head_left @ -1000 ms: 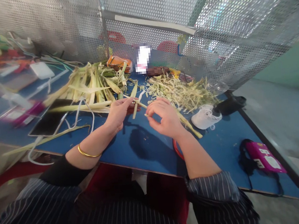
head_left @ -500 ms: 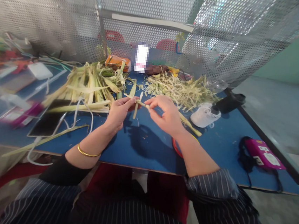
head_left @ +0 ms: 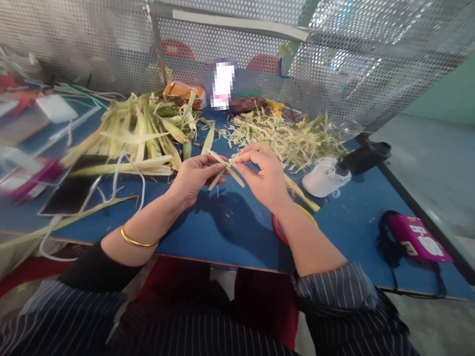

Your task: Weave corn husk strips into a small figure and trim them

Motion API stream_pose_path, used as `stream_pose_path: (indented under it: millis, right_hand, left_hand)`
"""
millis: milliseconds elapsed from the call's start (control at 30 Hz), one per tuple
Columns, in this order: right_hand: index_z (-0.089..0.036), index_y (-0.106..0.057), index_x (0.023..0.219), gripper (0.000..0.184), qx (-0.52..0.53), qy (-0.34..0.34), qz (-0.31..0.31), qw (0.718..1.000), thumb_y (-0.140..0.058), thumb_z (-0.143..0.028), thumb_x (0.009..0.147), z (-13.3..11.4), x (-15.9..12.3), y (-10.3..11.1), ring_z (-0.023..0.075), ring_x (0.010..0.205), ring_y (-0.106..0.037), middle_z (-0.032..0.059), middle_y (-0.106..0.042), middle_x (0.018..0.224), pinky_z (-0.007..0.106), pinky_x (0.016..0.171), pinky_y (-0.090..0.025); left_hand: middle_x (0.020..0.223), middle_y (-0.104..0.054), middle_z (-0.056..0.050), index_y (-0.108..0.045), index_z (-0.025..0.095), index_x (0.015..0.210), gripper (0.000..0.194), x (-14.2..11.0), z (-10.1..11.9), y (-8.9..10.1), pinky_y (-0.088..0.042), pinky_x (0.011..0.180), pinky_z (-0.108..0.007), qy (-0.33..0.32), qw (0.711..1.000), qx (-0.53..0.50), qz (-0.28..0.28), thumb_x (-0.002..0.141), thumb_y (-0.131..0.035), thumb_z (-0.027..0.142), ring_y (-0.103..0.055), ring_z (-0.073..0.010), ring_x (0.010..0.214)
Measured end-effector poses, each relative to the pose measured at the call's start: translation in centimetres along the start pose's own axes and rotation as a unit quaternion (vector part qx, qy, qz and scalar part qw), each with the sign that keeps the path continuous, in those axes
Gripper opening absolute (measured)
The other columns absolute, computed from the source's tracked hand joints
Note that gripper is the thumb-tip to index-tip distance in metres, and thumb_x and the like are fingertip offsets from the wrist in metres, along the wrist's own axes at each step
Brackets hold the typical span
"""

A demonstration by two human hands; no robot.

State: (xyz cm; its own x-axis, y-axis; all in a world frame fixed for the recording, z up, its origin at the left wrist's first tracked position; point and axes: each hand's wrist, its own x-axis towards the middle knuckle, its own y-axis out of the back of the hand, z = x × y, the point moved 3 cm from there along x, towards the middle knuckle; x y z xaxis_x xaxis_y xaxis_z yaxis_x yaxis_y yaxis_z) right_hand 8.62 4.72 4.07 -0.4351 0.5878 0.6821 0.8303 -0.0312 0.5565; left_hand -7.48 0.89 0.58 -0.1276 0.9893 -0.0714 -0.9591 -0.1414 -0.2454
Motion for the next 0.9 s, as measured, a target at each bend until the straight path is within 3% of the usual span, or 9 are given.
stream_pose_path:
  millis: [167,333,533,767,900]
  right_hand:
    - [-0.023,-0.063,0.082,0.006,-0.079,0.041,-0.009,0.996,-0.059,-0.023,0.086,-0.11,0.18,0.35,0.0195,0.090,-0.058,0.0043,-0.059,0.092,0.041,0.086,-0.044]
    - [-0.024,-0.063,0.083,0.007,-0.110,0.077,-0.065,0.989,-0.058,-0.020,0.086,-0.12,0.47,0.46,0.0192,0.090,-0.058,0.0024,-0.059,0.088,0.041,0.091,-0.038]
    - [-0.024,-0.063,0.081,0.007,-0.119,0.082,-0.126,0.981,-0.059,-0.019,0.085,0.37,0.45,0.40,0.0201,0.091,-0.056,0.0032,-0.060,0.091,0.042,0.092,-0.036]
    - [-0.023,-0.063,0.077,0.008,-0.137,0.087,-0.167,0.973,-0.060,-0.021,0.084,0.61,0.39,0.35,0.0201,0.088,-0.056,0.0029,-0.061,0.091,0.045,0.100,-0.032]
    - [-0.022,-0.064,0.075,0.011,-0.153,0.080,-0.191,0.966,-0.059,-0.021,0.084,0.36,0.34,0.35,0.0199,0.087,-0.056,0.0031,-0.061,0.090,0.048,0.104,-0.027]
  left_hand:
    - [0.079,-0.070,-0.004,-0.075,0.015,0.085,0.025,-0.25,0.15,-0.26,-0.051,0.062,-0.023,-0.012,1.000,0.020,-0.018,0.069,-0.077,0.034,-0.056,-0.0063,0.055]
    - [0.079,-0.070,-0.004,-0.076,0.016,0.089,0.027,-0.25,0.16,-0.17,-0.043,0.053,-0.021,-0.021,0.996,0.077,-0.035,0.070,-0.074,0.035,-0.052,-0.0057,0.052]
    - [0.063,-0.063,-0.002,-0.075,0.017,0.083,0.031,-0.13,-0.02,-0.15,-0.030,0.044,-0.021,-0.022,0.992,0.121,-0.039,0.078,-0.065,0.046,-0.050,-0.0069,0.049]
    - [0.073,-0.069,-0.004,-0.077,0.017,0.084,0.032,-0.32,-0.12,-0.19,-0.033,0.050,-0.022,-0.020,0.985,0.161,-0.052,0.070,-0.073,0.045,-0.049,-0.0081,0.053]
    - [0.068,-0.067,-0.004,-0.076,0.016,0.080,0.030,-0.05,-0.55,-0.10,-0.032,0.048,-0.022,-0.019,0.987,0.150,-0.054,0.074,-0.068,0.044,-0.048,-0.0078,0.051]
